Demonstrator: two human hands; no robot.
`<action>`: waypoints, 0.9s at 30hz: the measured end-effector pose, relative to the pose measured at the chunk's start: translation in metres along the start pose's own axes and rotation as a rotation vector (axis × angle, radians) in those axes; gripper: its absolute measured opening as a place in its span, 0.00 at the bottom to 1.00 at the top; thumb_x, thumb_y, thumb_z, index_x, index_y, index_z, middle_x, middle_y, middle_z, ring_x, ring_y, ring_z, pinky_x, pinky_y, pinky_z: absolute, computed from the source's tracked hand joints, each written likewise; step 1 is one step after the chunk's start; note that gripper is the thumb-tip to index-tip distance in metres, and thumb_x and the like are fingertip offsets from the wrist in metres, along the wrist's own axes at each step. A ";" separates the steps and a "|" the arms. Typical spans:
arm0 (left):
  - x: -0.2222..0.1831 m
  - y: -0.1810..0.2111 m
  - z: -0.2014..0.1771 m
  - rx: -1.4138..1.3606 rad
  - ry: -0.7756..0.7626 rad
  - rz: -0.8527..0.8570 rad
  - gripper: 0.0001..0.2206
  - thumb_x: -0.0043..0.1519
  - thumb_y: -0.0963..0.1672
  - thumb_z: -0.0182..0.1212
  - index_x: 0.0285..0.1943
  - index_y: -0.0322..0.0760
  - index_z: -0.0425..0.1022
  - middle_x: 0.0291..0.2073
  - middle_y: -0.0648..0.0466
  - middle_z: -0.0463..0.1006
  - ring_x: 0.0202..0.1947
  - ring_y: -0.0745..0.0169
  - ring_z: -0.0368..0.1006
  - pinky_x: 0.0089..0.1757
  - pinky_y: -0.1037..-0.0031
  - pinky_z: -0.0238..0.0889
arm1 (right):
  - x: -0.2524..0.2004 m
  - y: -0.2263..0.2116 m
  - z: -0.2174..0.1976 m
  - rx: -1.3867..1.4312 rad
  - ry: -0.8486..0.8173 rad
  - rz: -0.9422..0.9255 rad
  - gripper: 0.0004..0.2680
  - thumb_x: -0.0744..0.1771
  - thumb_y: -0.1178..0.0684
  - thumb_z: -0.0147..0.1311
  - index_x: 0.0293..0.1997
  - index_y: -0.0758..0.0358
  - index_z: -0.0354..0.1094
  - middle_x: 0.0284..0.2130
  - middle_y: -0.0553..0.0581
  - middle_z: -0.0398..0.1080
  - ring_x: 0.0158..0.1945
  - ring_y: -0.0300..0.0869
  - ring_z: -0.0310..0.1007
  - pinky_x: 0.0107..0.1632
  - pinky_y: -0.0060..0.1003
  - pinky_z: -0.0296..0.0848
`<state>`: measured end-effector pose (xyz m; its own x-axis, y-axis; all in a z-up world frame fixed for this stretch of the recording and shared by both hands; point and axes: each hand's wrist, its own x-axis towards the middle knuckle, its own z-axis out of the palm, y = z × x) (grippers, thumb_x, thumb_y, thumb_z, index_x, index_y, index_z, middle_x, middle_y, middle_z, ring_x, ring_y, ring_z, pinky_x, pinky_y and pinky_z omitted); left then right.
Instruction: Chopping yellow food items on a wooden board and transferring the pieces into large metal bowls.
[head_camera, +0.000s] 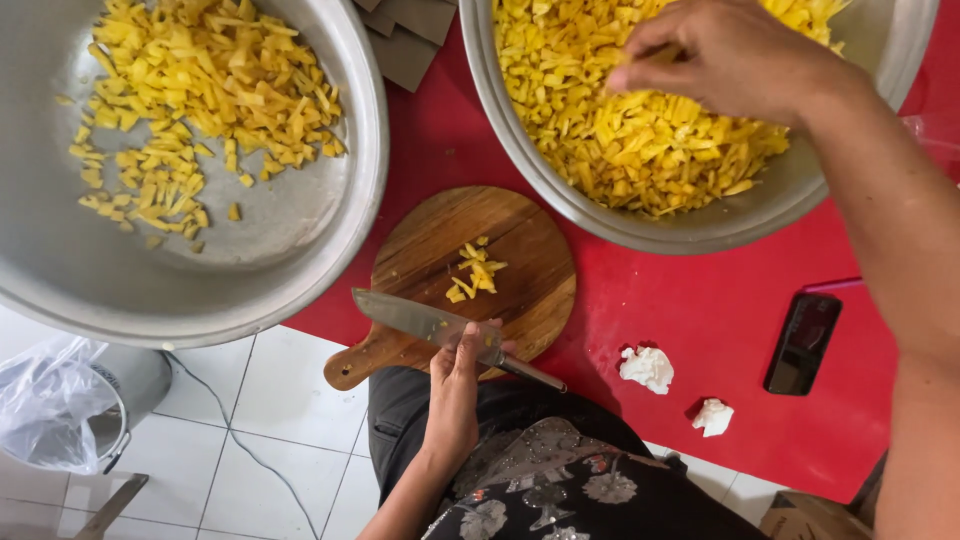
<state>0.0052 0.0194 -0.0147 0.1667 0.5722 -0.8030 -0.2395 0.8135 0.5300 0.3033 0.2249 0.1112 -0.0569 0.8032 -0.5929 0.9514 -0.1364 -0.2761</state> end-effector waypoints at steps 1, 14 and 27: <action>0.000 -0.001 0.000 0.010 -0.006 0.002 0.20 0.66 0.50 0.51 0.45 0.27 0.81 0.34 0.42 0.84 0.39 0.57 0.81 0.48 0.70 0.71 | -0.004 0.003 -0.003 0.003 0.034 0.020 0.13 0.74 0.41 0.51 0.51 0.58 0.76 0.31 0.56 0.72 0.28 0.46 0.63 0.33 0.45 0.57; 0.000 -0.011 -0.014 -0.048 0.141 -0.097 0.22 0.65 0.51 0.52 0.54 0.28 0.81 0.34 0.36 0.86 0.38 0.56 0.79 0.49 0.71 0.68 | -0.063 -0.072 0.145 -0.390 0.100 -0.801 0.12 0.61 0.67 0.55 0.47 0.64 0.70 0.40 0.53 0.67 0.47 0.46 0.62 0.52 0.38 0.68; -0.002 -0.014 -0.013 -0.053 0.099 -0.045 0.21 0.66 0.50 0.51 0.49 0.26 0.81 0.35 0.38 0.86 0.42 0.56 0.79 0.50 0.71 0.69 | 0.032 0.027 0.036 -0.577 0.244 -0.286 0.09 0.67 0.62 0.55 0.50 0.57 0.78 0.36 0.56 0.78 0.46 0.50 0.79 0.32 0.46 0.80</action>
<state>-0.0045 0.0057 -0.0239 0.0842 0.5199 -0.8501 -0.2844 0.8302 0.4795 0.3157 0.2261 0.0574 -0.3243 0.8784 -0.3509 0.9218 0.3768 0.0911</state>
